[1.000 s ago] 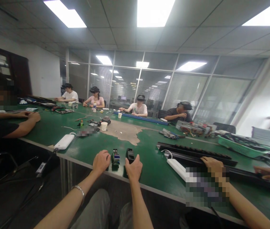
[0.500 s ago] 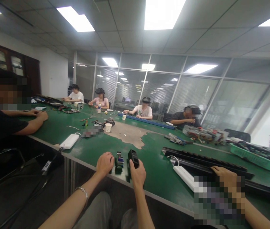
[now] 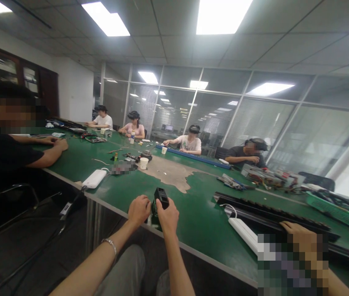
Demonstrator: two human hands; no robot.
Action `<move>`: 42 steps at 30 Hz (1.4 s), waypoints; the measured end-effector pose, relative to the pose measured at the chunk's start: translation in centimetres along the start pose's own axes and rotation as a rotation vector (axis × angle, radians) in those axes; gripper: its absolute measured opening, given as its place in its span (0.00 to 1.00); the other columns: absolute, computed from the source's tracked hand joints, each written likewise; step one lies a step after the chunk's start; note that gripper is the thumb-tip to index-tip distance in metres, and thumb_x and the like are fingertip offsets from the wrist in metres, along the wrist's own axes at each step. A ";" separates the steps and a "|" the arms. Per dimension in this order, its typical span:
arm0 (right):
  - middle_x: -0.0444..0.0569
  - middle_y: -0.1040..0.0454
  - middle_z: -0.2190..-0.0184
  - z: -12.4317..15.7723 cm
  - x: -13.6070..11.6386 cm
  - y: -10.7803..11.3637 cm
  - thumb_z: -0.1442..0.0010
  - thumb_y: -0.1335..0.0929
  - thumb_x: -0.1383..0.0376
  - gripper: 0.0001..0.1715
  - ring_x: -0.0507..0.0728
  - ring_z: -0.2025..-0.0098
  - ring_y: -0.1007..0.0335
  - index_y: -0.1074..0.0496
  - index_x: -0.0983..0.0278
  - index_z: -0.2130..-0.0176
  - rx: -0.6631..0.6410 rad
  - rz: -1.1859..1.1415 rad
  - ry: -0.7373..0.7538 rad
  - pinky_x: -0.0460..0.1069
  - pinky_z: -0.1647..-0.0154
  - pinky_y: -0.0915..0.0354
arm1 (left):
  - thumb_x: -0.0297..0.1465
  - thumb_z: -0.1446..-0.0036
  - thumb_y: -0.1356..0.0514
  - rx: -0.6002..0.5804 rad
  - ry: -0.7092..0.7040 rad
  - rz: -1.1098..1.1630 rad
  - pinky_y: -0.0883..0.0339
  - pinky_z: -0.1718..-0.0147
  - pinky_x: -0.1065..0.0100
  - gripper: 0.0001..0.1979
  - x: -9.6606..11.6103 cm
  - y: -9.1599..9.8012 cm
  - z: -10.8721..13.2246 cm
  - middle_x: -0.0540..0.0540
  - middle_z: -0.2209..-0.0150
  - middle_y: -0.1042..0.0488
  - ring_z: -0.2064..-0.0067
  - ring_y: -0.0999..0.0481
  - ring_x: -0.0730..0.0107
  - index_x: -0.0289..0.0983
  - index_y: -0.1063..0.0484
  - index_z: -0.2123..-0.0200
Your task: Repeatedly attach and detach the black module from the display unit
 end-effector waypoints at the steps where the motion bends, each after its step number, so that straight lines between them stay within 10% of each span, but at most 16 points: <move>1: 0.54 0.23 0.59 0.0 -0.1 -0.2 0.44 0.35 0.49 0.27 0.61 0.54 0.27 0.28 0.63 0.53 -0.006 0.010 -0.005 0.51 0.54 0.36 | 0.34 0.35 0.50 0.002 -0.002 0.003 0.39 0.55 0.65 0.15 0.0 0.0 0.0 0.44 0.59 0.27 0.55 0.29 0.64 0.39 0.25 0.67; 30: 0.64 0.28 0.52 4.1 1.4 -3.0 0.40 0.40 0.44 0.47 0.66 0.51 0.31 0.48 0.73 0.35 0.082 0.310 0.095 0.53 0.53 0.39 | 0.31 0.36 0.50 -0.010 0.011 0.057 0.39 0.52 0.65 0.14 -0.2 0.4 0.1 0.43 0.58 0.27 0.53 0.30 0.64 0.38 0.24 0.65; 42: 0.56 0.23 0.60 2.6 1.6 -2.9 0.43 0.37 0.46 0.32 0.63 0.58 0.28 0.31 0.64 0.48 0.007 0.189 -0.013 0.51 0.59 0.38 | 0.32 0.36 0.50 -0.041 0.034 0.023 0.39 0.53 0.65 0.14 0.0 0.7 0.1 0.43 0.57 0.26 0.54 0.29 0.64 0.38 0.24 0.64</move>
Point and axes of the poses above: each hand's wrist, its own z-axis away from the middle knuckle, its own y-axis out of the back of the hand, x = y × z, the point moved 7 cm from there along -z, towards the middle knuckle
